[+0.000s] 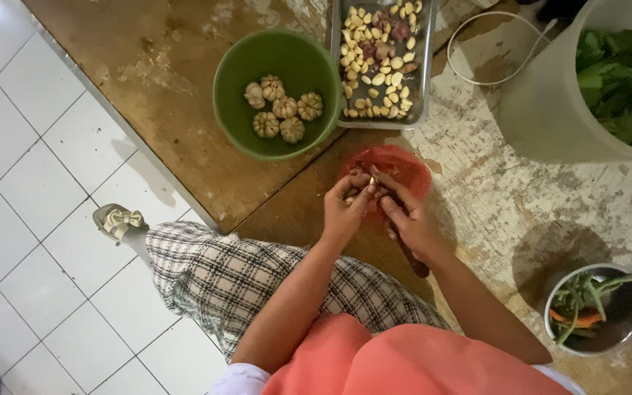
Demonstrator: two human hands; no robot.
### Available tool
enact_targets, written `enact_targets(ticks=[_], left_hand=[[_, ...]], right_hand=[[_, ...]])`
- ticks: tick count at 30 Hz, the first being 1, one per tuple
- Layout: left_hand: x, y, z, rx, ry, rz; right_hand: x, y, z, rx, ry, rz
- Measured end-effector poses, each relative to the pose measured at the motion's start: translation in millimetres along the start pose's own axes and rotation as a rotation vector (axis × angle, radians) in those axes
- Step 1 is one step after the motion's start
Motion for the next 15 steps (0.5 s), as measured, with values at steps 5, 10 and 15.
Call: enact_targets(ticks=[5, 10, 15], left_hand=[[0.7, 1.5, -4.2, -0.091, 0.063, 0.165], [1.6, 4.6, -5.0, -0.178, 0.170, 0.275], [1.6, 4.6, -5.7, -0.177, 0.172, 0.242]], right_hand=[[10.4, 6.8, -3.3, 0.000, -0.066, -0.342], [12.8, 14.0, -0.3, -0.018, -0.111, -0.514], [5.1, 13.7, 4.0, -0.025, -0.061, -0.308]])
Point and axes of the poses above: each hand's wrist, its own z-axis away from the middle knuckle, its own y-axis out of the back of the hand, x = y × z, the point moved 2 cm from there along -z, towards the middle knuckle, and after that the axes turned 12 degrees about y, right-handed, at the moved point
